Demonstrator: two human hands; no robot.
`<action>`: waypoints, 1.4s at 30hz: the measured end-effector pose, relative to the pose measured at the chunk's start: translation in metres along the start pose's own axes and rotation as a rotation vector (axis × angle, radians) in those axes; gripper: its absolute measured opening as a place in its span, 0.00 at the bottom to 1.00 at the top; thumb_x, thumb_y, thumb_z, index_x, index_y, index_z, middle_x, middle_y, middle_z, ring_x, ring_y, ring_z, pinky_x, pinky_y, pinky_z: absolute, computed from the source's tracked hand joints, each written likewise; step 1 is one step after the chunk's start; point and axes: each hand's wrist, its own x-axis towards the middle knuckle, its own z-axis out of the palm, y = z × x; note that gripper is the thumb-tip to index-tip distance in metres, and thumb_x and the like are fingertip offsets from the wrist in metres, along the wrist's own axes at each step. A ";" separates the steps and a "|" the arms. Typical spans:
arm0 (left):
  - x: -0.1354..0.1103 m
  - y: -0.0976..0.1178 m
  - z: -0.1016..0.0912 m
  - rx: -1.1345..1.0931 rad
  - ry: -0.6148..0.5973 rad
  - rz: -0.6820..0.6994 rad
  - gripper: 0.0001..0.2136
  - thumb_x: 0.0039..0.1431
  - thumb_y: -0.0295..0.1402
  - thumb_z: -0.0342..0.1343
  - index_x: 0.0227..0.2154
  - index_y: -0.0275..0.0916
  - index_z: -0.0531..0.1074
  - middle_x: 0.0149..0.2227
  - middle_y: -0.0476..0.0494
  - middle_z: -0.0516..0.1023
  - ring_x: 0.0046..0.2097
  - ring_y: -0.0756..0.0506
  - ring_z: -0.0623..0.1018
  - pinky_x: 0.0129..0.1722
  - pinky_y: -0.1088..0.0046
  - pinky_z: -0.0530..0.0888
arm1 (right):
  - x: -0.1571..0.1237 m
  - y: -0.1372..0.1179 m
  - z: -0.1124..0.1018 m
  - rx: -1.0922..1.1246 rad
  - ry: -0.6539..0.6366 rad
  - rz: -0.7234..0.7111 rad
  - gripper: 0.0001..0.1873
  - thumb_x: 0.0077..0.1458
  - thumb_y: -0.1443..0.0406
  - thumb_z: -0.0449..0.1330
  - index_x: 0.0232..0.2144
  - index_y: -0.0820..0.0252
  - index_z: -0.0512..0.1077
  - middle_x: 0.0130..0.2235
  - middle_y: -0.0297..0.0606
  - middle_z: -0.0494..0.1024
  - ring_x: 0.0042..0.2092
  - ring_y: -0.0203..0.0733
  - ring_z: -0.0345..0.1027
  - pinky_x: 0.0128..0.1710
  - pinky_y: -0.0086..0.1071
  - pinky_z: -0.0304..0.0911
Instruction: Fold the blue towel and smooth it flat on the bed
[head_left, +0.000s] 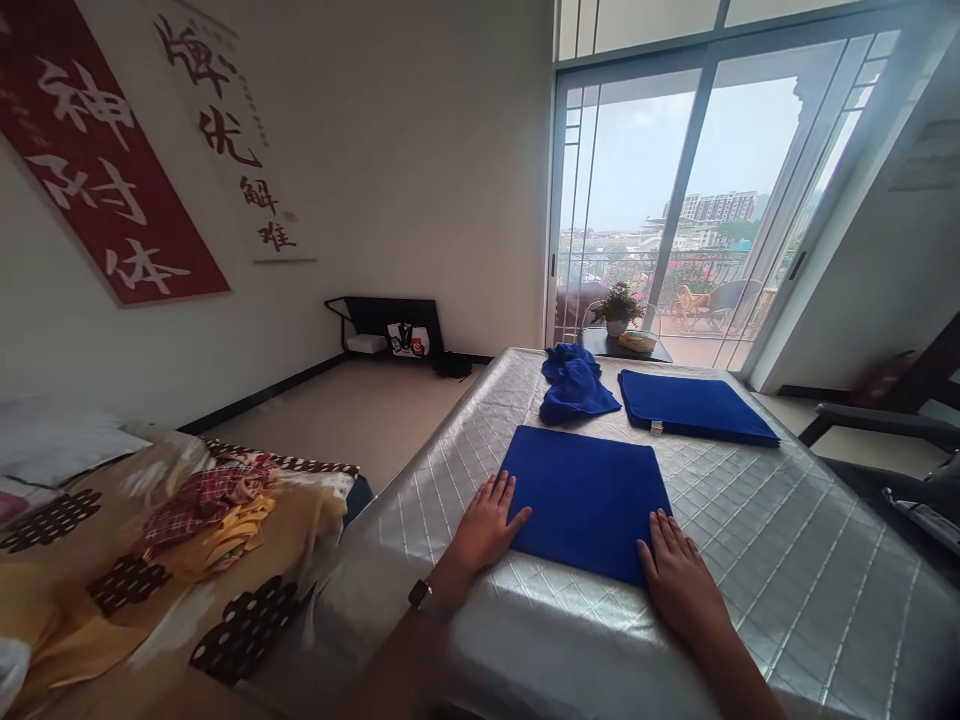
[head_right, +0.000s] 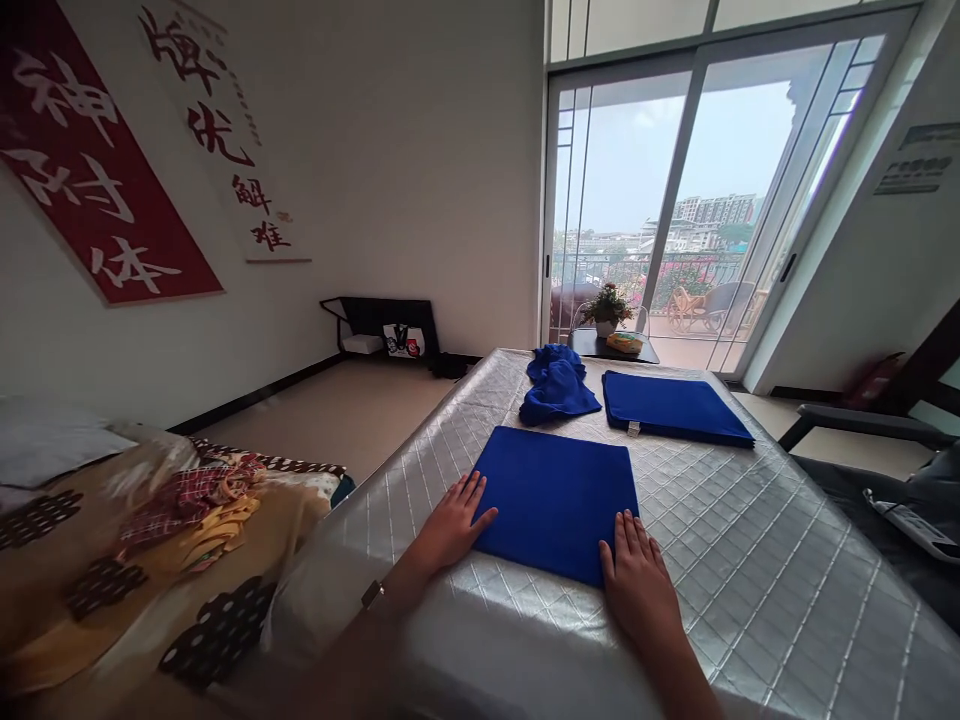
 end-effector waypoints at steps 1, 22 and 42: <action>0.000 0.000 0.001 0.001 0.005 0.003 0.37 0.70 0.57 0.30 0.70 0.34 0.48 0.72 0.38 0.46 0.72 0.38 0.46 0.70 0.54 0.51 | 0.000 0.001 0.001 -0.003 0.008 -0.003 0.37 0.66 0.57 0.35 0.69 0.74 0.49 0.72 0.47 0.48 0.72 0.47 0.39 0.70 0.44 0.38; -0.009 0.024 -0.011 0.064 -0.030 -0.032 0.39 0.69 0.57 0.27 0.71 0.30 0.44 0.72 0.34 0.43 0.72 0.38 0.44 0.70 0.55 0.47 | -0.031 0.002 -0.010 0.033 0.008 -0.041 0.37 0.67 0.56 0.33 0.69 0.73 0.50 0.72 0.45 0.47 0.72 0.44 0.36 0.70 0.43 0.37; -0.026 0.032 0.000 -0.003 -0.074 -0.015 0.36 0.70 0.55 0.26 0.71 0.36 0.44 0.73 0.41 0.41 0.72 0.39 0.44 0.70 0.53 0.46 | -0.030 0.005 0.000 0.070 0.003 -0.022 0.39 0.65 0.54 0.30 0.70 0.73 0.47 0.73 0.44 0.44 0.73 0.43 0.32 0.71 0.44 0.34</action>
